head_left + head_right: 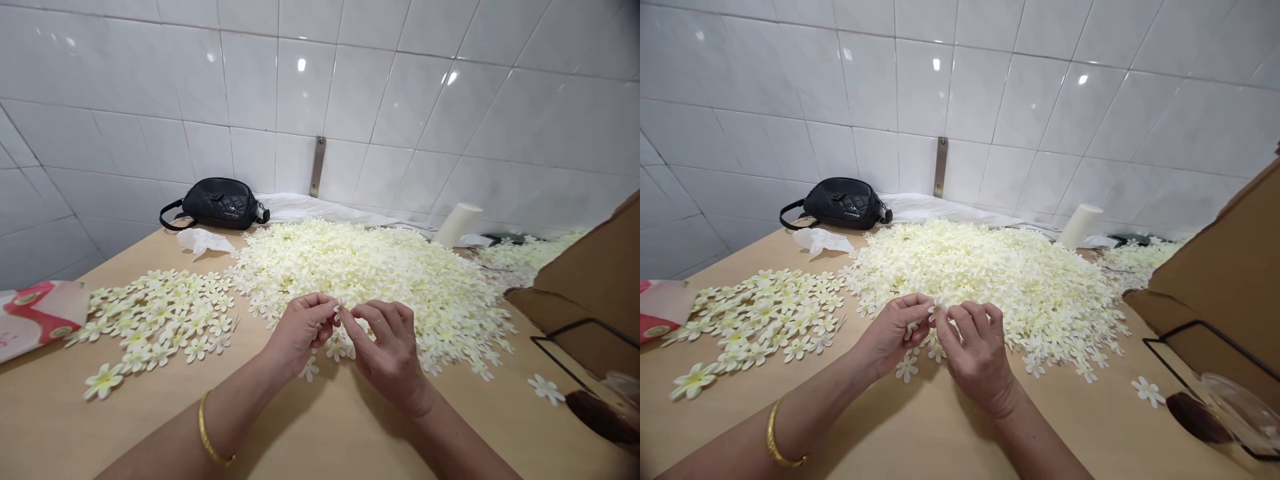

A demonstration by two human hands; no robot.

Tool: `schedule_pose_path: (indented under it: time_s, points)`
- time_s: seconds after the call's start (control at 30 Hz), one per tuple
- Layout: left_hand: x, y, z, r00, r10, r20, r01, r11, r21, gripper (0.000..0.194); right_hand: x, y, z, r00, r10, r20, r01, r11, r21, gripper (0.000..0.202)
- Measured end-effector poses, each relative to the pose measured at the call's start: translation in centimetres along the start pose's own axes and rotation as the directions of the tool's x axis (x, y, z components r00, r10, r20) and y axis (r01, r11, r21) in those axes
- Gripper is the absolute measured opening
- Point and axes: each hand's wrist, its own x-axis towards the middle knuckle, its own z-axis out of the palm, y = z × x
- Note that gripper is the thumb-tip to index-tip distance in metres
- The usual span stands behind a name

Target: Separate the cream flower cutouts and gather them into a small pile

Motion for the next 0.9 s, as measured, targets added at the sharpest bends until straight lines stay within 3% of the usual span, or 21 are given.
schedule_pose_path:
  time_s: [0.13,0.23,0.4,0.6,0.77,0.9]
  points:
    - [0.0,-0.1,0.1,1.000,-0.018,-0.012,0.018,1.000,-0.011,0.019,-0.1,-0.1,0.1,0.998,0.054,0.012,-0.054,0.995,0.079,0.027]
    - [0.1,-0.1,0.0,0.998,-0.032,-0.054,0.032,0.999,0.001,0.021,0.4,0.2,0.1,0.986,0.162,0.030,-0.165,0.967,0.195,0.023]
    - [0.5,-0.2,-0.4,0.984,-0.082,-0.157,0.084,0.996,0.004,0.020,3.1,2.4,0.5,0.931,0.279,0.233,-0.338,0.901,0.272,0.018]
    - [1.0,-0.4,-0.8,0.982,-0.103,-0.158,0.102,0.995,-0.009,0.023,7.0,4.7,2.8,0.843,0.317,0.435,-0.447,0.863,0.237,0.019]
    - [0.9,-0.3,-0.7,0.982,-0.098,-0.164,0.101,0.995,0.007,0.022,8.5,6.6,5.3,0.845,0.328,0.422,-0.425,0.891,0.158,0.023]
    - [0.8,-0.3,-0.7,0.982,-0.111,-0.152,0.113,0.994,0.003,0.022,8.4,8.5,6.2,0.856,0.397,0.331,-0.430,0.902,0.031,0.017]
